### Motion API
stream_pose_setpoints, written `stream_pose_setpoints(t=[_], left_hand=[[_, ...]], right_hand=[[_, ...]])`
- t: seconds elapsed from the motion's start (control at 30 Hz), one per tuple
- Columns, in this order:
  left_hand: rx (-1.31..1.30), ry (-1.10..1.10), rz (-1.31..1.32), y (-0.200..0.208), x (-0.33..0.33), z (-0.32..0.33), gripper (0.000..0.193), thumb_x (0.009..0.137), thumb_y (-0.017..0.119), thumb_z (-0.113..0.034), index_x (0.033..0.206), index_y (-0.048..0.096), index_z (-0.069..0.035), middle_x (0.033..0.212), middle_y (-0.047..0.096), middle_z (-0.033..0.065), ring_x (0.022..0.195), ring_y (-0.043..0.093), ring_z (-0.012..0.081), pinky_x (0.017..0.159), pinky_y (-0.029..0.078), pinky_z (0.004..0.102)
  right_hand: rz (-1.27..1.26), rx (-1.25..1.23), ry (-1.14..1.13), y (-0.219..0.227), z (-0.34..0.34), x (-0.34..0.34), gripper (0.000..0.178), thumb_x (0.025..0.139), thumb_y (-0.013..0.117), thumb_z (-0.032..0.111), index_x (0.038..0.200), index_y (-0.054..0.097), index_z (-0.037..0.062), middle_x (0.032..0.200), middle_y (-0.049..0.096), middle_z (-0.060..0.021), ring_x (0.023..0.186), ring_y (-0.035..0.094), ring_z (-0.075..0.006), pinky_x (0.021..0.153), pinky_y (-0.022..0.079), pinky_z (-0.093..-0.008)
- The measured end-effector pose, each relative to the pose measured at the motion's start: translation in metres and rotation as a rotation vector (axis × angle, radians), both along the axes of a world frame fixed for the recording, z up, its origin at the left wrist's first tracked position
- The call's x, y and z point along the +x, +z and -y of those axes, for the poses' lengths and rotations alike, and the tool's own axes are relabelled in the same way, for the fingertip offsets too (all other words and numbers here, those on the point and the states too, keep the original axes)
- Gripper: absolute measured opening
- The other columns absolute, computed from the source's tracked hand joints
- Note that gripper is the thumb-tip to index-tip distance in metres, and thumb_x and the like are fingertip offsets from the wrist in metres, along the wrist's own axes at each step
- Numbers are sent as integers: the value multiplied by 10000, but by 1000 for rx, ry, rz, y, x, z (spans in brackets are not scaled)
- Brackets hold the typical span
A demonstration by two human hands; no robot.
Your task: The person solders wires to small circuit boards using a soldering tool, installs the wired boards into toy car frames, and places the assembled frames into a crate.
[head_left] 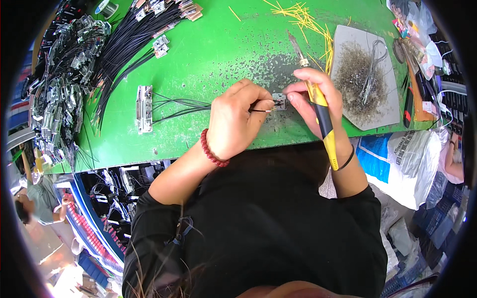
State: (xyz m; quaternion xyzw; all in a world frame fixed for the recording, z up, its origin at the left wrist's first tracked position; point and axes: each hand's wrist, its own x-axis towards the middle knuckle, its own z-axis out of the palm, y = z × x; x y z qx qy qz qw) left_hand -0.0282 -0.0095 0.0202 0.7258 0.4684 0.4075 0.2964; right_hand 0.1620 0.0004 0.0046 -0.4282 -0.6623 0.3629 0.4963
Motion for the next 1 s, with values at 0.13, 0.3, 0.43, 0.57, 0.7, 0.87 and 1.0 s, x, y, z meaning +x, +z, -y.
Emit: stream_pose_setpoints(t=[0.13,0.3,0.43,0.57,0.7,0.87,1.0], left_hand=[[-65,-2,25,0,-1,-2,91,761,697,-24,789,612,-37,739,608,98,693,609,282,618,492,359],[-76,-18,23,-1,-1,-1,89,768,692,-32,794,608,-42,741,606,101,697,605,289,618,490,367],[-45,-48,-63,-7,2,-2,92,778,677,-53,795,586,-55,755,593,101,724,604,308,622,490,398],[-27,-83,-133,-24,7,-3,95,766,660,-23,810,577,-39,782,595,115,769,599,318,661,491,403],[-46,-102,-184,-28,10,-7,114,740,665,12,813,585,-23,820,617,121,809,600,316,712,492,394],[84,-64,-188,-35,18,-11,135,700,664,10,763,569,-61,824,627,91,793,604,296,663,505,391],[139,-106,-211,-36,18,-12,150,660,665,34,734,567,-52,828,628,98,801,605,295,690,502,381]], right_hand=[[510,275,311,2,-19,22,404,708,678,17,1092,636,135,816,645,-49,805,619,-252,643,473,-351],[690,387,369,-2,-31,23,386,713,698,110,1091,631,152,746,585,-24,799,582,-239,681,435,-348],[630,380,198,-10,-15,7,452,675,752,156,1110,631,153,680,503,-18,699,524,-234,615,414,-366],[581,295,-21,-15,1,-10,500,656,761,160,1134,621,130,695,509,-47,685,523,-248,597,427,-379],[490,201,42,-8,4,-4,543,657,779,133,1173,609,118,773,575,-59,722,547,-255,632,451,-360],[91,-122,-230,-4,39,45,340,871,671,53,1202,596,21,989,691,-100,822,699,-144,753,510,-263],[61,-61,-349,-3,68,95,498,941,592,373,1223,584,-39,784,669,-95,715,644,-134,640,489,-254]])
